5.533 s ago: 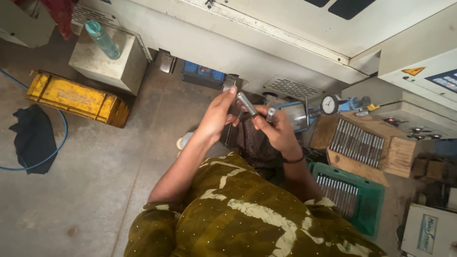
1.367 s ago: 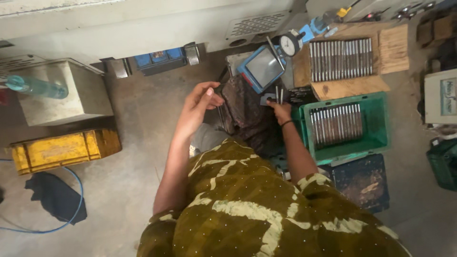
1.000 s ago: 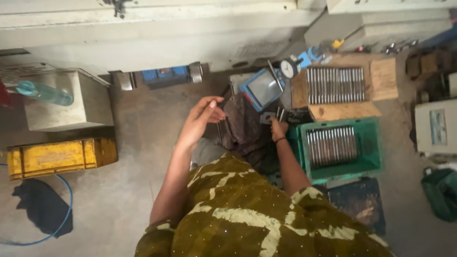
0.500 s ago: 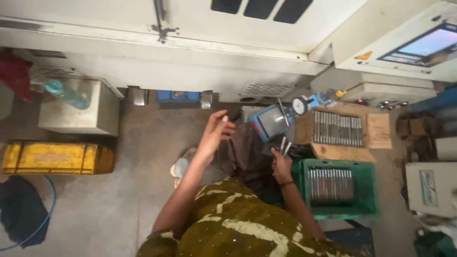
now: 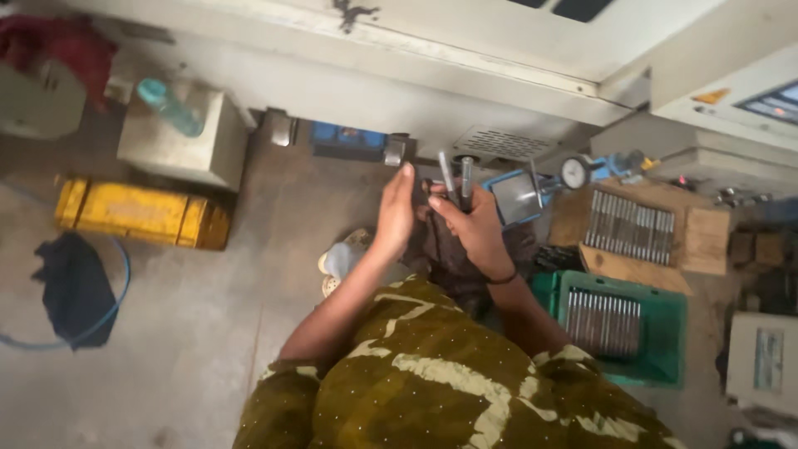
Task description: The person opens a machine door, removes a metal rod, and measures it with a dial indicator. They then wipe the rod with a cloth and place it in a crate. This process is repeated with several other metal rods.
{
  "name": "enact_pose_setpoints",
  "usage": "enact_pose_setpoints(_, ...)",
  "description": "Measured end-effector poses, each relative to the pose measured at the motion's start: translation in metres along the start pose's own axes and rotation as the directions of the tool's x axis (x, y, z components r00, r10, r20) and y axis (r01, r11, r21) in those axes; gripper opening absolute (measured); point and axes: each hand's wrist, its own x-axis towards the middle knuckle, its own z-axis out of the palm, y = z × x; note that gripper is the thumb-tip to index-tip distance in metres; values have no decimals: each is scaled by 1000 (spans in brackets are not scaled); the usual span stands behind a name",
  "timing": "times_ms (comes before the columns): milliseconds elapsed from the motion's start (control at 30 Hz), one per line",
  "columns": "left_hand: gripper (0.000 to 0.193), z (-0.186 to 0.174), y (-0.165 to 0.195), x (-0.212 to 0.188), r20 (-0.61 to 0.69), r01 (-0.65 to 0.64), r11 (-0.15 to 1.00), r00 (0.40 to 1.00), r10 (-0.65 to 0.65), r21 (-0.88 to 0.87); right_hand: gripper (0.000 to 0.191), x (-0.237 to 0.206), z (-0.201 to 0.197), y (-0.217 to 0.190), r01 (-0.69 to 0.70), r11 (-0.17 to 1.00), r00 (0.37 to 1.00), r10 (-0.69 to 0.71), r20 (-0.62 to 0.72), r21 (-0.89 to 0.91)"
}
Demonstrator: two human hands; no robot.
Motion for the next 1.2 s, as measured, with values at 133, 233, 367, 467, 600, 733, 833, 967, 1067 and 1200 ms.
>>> enact_pose_setpoints(133,39,-11,53,-6,-2,32,957,999,-33,-290,37,1,3,-21,52,992,969,-79,235,117)
enact_pose_setpoints(233,32,-12,77,-7,15,23,925,1000,-19,-379,32,5,6,-31,286,958,921,-275,275,2)
enact_pose_setpoints(367,35,-9,86,-11,52,25,918,999,-5,-397,29,11,0,-38,315,948,905,-291,312,-31)
enact_pose_setpoints(467,36,-5,83,-14,103,70,899,994,-28,-433,27,11,-7,-38,352,935,882,-318,347,-40)
enact_pose_setpoints(600,35,-1,77,-17,229,153,843,973,-36,-517,27,7,-15,-33,404,910,862,-344,373,-92)
enact_pose_setpoints(733,34,2,73,-19,296,200,859,953,-59,-471,17,6,-25,-27,483,842,842,-373,389,-240)
enact_pose_setpoints(833,36,0,73,-19,296,218,895,950,-103,-390,14,11,-25,-19,297,953,860,-243,448,-53)
enact_pose_setpoints(967,33,-2,74,-20,184,169,956,975,-127,-239,9,17,-18,-9,271,962,870,-230,435,-33)
enact_pose_setpoints(1067,32,-7,76,-21,109,80,989,992,-66,-126,8,18,-14,-5,297,953,879,-248,406,-61)
enact_pose_setpoints(1200,31,-13,79,-20,68,87,993,994,-82,-75,12,22,-11,-2,257,962,886,-199,418,-88)
